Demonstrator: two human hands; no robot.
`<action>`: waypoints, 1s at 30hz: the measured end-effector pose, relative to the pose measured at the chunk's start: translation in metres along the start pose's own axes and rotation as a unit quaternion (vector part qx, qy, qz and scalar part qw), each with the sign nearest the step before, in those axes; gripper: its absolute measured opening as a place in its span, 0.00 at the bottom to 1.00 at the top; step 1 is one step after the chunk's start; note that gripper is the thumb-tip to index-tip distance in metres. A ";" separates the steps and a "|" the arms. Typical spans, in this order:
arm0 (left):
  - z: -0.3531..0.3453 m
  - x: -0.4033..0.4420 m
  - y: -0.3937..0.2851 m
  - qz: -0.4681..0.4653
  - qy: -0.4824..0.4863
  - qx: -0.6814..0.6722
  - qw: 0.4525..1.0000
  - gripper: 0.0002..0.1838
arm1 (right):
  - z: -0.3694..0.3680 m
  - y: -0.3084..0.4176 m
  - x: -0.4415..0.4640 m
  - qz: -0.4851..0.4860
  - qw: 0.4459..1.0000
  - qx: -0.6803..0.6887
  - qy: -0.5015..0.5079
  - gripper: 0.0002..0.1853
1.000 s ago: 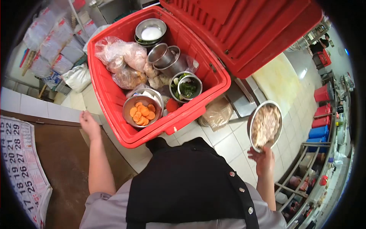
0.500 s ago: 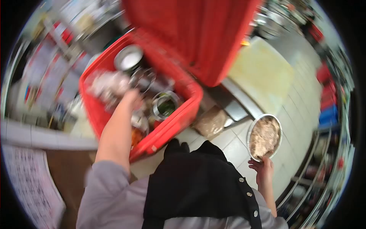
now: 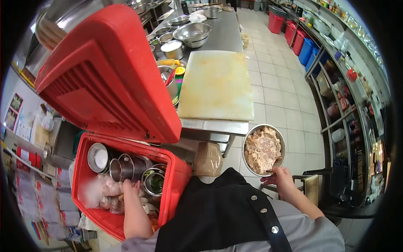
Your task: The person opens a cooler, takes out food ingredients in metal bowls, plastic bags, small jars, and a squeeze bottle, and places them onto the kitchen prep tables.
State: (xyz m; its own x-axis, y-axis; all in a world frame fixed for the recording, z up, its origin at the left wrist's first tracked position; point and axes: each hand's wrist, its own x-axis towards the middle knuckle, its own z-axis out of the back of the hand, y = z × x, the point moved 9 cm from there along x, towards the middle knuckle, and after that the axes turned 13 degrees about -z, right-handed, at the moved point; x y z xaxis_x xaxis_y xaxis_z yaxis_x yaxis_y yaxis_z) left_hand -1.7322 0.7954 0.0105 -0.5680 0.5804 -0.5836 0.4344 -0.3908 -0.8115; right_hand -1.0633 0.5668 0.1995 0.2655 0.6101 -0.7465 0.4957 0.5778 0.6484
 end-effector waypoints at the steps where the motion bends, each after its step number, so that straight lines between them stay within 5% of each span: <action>1: 0.004 -0.003 -0.007 -0.013 0.005 -0.003 1.000 0.20 | 0.002 0.001 0.002 -0.001 1.000 -0.003 0.003 0.18; 11: 0.073 -0.114 -0.129 -0.262 -0.062 -0.025 0.963 0.18 | 0.051 0.004 0.044 -0.027 0.999 -0.017 0.025 0.18; 14: 0.132 -0.125 -0.164 -0.362 -0.093 0.027 0.927 0.17 | 0.089 0.025 0.070 -0.039 0.997 -0.038 0.057 0.17; 16: 0.167 -0.176 -0.182 -0.356 -0.211 0.162 0.896 0.18 | 0.123 0.035 0.090 -0.039 0.994 -0.069 0.075 0.17; 20: 0.093 -0.369 -0.180 -0.406 -0.267 0.146 0.862 0.18 | 0.196 0.076 0.131 -0.011 0.986 -0.133 0.097 0.18; 25: 0.019 -0.472 -0.129 -0.391 -0.205 0.169 0.881 0.16 | 0.275 0.122 0.155 -0.026 0.986 -0.142 0.089 0.18; 30: -0.100 -0.483 -0.079 -0.406 -0.095 0.182 0.890 0.19 | 0.327 0.152 0.168 -0.027 0.994 -0.085 0.063 0.17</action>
State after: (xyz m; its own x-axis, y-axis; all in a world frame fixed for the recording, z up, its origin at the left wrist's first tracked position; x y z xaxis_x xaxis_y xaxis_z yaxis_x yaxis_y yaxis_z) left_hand -1.4219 0.6174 0.3598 -0.7145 0.6591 0.2345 -0.4104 -0.1235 -0.9035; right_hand -0.6734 0.5800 0.1235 0.1311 0.6320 -0.7638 0.3562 0.6890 0.6312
